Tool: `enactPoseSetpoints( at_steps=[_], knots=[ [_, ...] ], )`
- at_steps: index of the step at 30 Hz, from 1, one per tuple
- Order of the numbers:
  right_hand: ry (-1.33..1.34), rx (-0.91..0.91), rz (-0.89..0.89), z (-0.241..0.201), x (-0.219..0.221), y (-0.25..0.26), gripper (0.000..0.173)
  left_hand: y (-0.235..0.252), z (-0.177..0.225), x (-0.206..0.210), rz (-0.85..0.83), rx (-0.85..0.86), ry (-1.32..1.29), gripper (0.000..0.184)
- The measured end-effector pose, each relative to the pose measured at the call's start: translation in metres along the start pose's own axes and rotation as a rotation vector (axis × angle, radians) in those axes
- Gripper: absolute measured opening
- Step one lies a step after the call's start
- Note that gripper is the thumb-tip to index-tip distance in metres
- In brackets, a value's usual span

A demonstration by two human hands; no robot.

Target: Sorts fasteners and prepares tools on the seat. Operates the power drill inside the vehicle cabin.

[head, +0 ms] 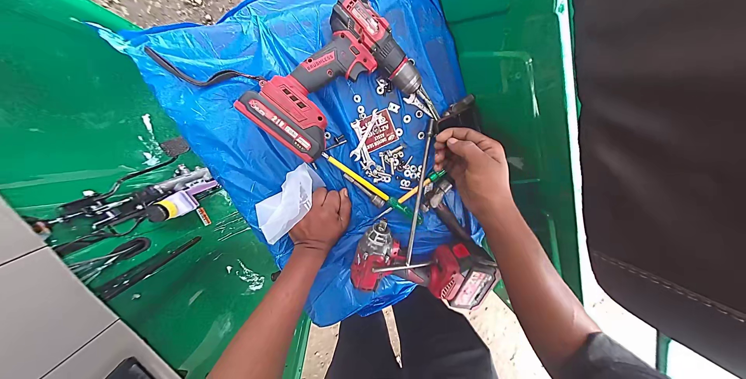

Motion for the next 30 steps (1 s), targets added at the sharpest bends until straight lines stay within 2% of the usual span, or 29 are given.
enactPoseSetpoints(
  at_steps=[3,7,9,10,12,14,16,18,21,24,26,29,30],
  knots=[
    [-0.282,-0.092,-0.113,-0.009,0.015,0.006,0.019,-0.001,-0.001,0.000,-0.004,-0.002,-0.007,0.050],
    [-1.176,-0.467,-0.304,-0.025,0.054,0.008,0.019,-0.002,-0.004,0.002,-0.006,-0.014,-0.023,0.049],
    [-1.495,-0.412,-0.490,-0.013,0.077,0.015,0.020,-0.003,-0.005,0.002,-0.011,-0.018,-0.012,0.048],
    [-1.554,-0.379,-0.536,-0.009,0.085,0.021,0.019,-0.003,-0.005,0.002,-0.011,-0.019,-0.009,0.048],
    [-1.497,-0.413,-0.457,-0.017,0.085,0.034,0.023,-0.004,-0.005,0.003,-0.015,-0.019,-0.014,0.049],
    [-1.326,-0.440,-0.285,-0.039,0.071,0.045,0.024,-0.003,-0.006,0.002,-0.006,-0.015,-0.025,0.049],
    [-1.160,-0.344,-0.190,-0.050,0.053,0.051,0.017,-0.004,-0.006,0.002,-0.006,-0.020,-0.027,0.048],
    [-1.121,-0.328,-0.211,-0.048,0.047,0.051,0.013,-0.005,-0.006,0.003,-0.009,-0.019,-0.026,0.049],
    [-1.315,-0.516,-0.344,-0.034,0.071,0.041,0.014,-0.003,-0.007,0.003,-0.008,-0.015,-0.025,0.049],
    [-1.478,-0.525,-0.489,-0.009,0.092,0.031,0.015,-0.004,-0.007,0.003,-0.014,-0.020,-0.026,0.049],
    [-1.456,-0.532,-0.493,-0.005,0.092,0.024,0.017,-0.003,-0.008,0.004,-0.012,-0.018,-0.031,0.049],
    [-1.346,-0.584,-0.399,-0.013,0.083,0.013,0.018,-0.004,-0.008,0.004,-0.011,-0.014,-0.036,0.049],
    [-1.315,-0.592,-0.424,-0.013,0.083,0.008,0.016,-0.004,-0.008,0.004,-0.011,-0.013,-0.033,0.049]
  ],
)
Point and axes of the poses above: each hand's wrist, its own y-axis towards the middle knuckle, its own x-axis out of the palm, z = x × y, the point moved 7 cm from there along y, towards the middle knuckle, and after that the axes turned 11 degrees about -y, right-handed, at the moved point
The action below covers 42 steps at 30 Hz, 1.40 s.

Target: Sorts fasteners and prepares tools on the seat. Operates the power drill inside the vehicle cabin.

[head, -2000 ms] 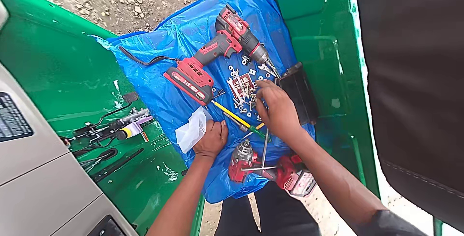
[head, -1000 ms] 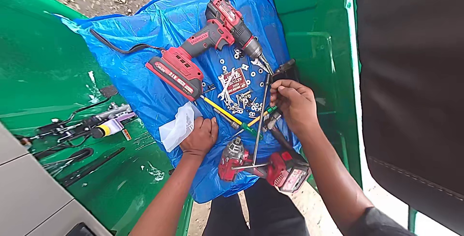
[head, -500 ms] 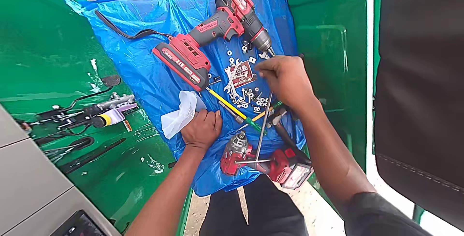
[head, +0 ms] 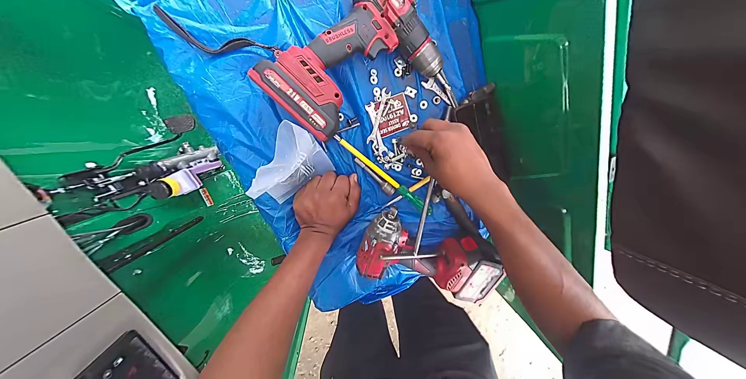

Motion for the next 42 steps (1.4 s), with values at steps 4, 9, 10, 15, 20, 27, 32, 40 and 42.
enactPoseSetpoints(
  at_steps=[4,9,10,15,20,27,32,40,42],
  knots=[
    [-0.046,-0.080,-0.211,-0.013,0.021,0.008,0.023,0.001,0.000,-0.001,0.003,0.007,0.010,0.049],
    [0.016,0.095,0.087,0.020,-0.009,0.021,0.024,0.000,0.001,0.001,-0.005,0.001,0.011,0.049],
    [0.055,0.099,0.140,0.023,-0.014,0.018,0.021,0.000,0.001,0.001,-0.004,0.001,0.011,0.049],
    [0.053,-0.005,-0.134,-0.007,0.013,0.002,0.015,0.000,0.002,0.001,-0.002,0.009,0.014,0.048],
    [-0.013,0.117,-0.209,-0.011,0.028,0.005,0.026,0.000,0.002,0.000,-0.004,0.013,0.019,0.048],
    [0.600,0.386,0.206,0.052,-0.043,-0.017,0.023,-0.001,0.002,0.001,-0.004,0.014,0.010,0.047],
    [1.225,0.438,0.177,0.059,-0.036,-0.037,0.026,0.000,0.001,-0.001,0.011,0.016,0.004,0.048],
    [1.300,0.511,0.261,0.060,-0.038,-0.053,0.025,-0.001,0.000,0.001,0.017,0.010,0.021,0.050],
    [1.288,0.526,0.265,0.057,-0.036,-0.054,0.024,-0.002,0.001,0.000,0.016,0.014,0.020,0.050]
  ],
)
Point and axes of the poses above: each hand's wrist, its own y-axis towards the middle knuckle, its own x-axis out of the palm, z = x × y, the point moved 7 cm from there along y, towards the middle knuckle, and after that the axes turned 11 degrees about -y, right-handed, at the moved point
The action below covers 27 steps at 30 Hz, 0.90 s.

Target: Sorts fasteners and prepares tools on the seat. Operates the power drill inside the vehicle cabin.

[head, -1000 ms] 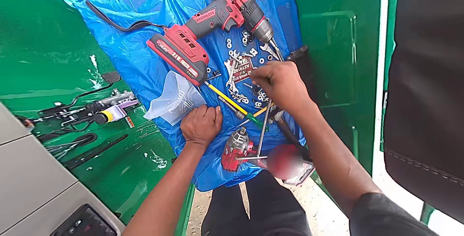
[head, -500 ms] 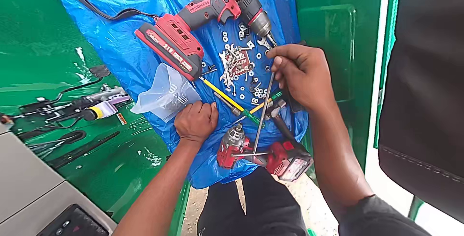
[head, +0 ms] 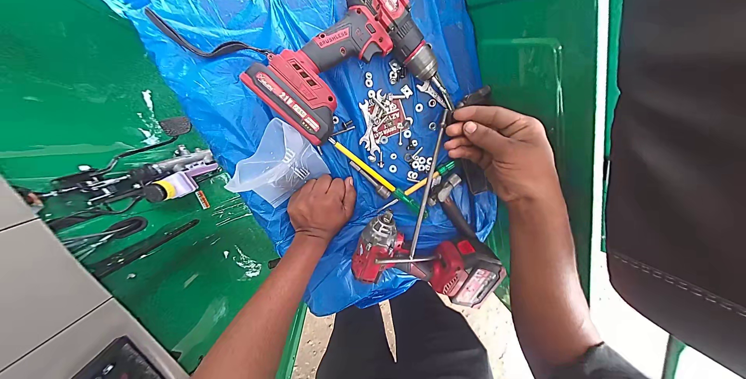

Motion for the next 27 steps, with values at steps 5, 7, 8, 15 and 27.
enactPoseSetpoints(
  at_steps=[5,7,8,15,27],
  knots=[
    [-0.107,-0.050,0.044,-0.006,0.014,0.012,0.018,0.004,0.002,-0.003,0.017,0.010,0.005,0.050],
    [-0.307,-0.130,0.095,-0.007,0.020,0.028,0.016,0.004,0.002,-0.003,0.017,0.011,0.004,0.049],
    [-0.464,-0.167,0.125,-0.007,0.023,0.036,0.016,0.004,0.003,-0.002,0.016,0.008,0.004,0.049],
    [-1.260,-0.277,0.210,-0.011,0.073,0.082,0.024,0.007,0.002,-0.004,0.016,0.001,0.003,0.049],
    [-1.535,-0.054,0.212,-0.019,0.094,0.093,0.025,0.003,0.001,-0.002,0.023,0.011,-0.005,0.048]
  ],
)
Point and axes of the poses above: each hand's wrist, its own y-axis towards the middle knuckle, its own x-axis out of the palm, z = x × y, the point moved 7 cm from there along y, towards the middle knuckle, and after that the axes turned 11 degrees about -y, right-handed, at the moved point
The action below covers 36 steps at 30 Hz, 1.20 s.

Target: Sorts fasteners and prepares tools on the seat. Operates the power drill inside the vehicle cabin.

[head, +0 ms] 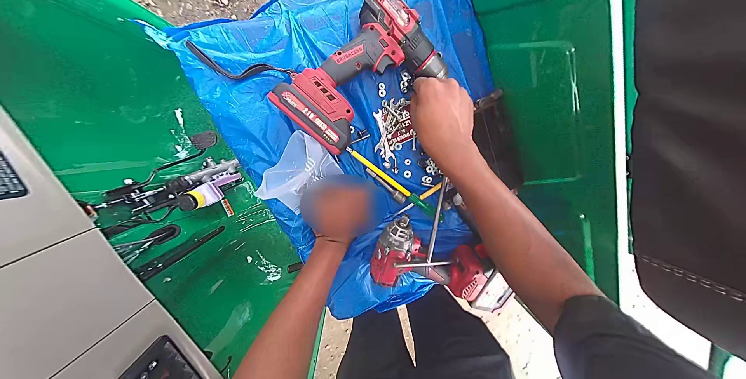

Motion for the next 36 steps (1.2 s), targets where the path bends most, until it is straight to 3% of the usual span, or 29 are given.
enactPoseSetpoints(
  at_steps=[6,12,14,16,20,25,28,30,33,34,36],
  knots=[
    [-0.084,-0.007,-0.036,-0.013,-0.004,0.003,0.013,-0.001,0.000,0.000,0.012,0.003,0.003,0.048],
    [-0.129,-0.101,-0.025,-0.014,-0.007,0.003,0.013,-0.002,0.000,0.002,-0.001,0.000,0.004,0.048],
    [0.028,-0.133,0.062,0.003,-0.009,-0.001,0.020,-0.001,-0.001,0.001,0.001,0.001,0.004,0.048],
    [0.379,-0.139,0.147,0.031,-0.015,-0.015,0.021,-0.001,-0.001,0.001,0.004,-0.003,0.005,0.049],
    [1.075,-0.050,0.029,0.063,-0.008,-0.070,0.015,-0.002,-0.001,0.001,0.006,-0.008,0.013,0.049],
    [1.136,0.004,0.011,0.046,0.005,-0.147,0.012,-0.002,-0.001,-0.004,-0.004,0.004,-0.008,0.052],
    [1.116,-0.081,-0.030,0.022,0.011,-0.184,0.014,-0.002,-0.004,-0.018,0.025,-0.041,-0.212,0.053],
    [1.035,-0.153,-0.084,0.010,0.010,-0.204,0.016,-0.005,-0.005,-0.035,0.075,-0.263,-0.632,0.050],
    [0.853,-0.290,-0.119,-0.002,0.002,-0.215,0.019,-0.023,0.016,-0.043,0.135,-0.871,-1.535,0.048],
    [0.810,-0.348,-0.136,-0.005,-0.001,-0.218,0.020,-0.032,0.029,-0.042,0.083,-1.054,-1.745,0.049],
    [0.729,-0.466,-0.152,-0.015,-0.009,-0.223,0.021,-0.047,0.048,-0.045,0.055,-1.258,-1.972,0.050]
  ],
)
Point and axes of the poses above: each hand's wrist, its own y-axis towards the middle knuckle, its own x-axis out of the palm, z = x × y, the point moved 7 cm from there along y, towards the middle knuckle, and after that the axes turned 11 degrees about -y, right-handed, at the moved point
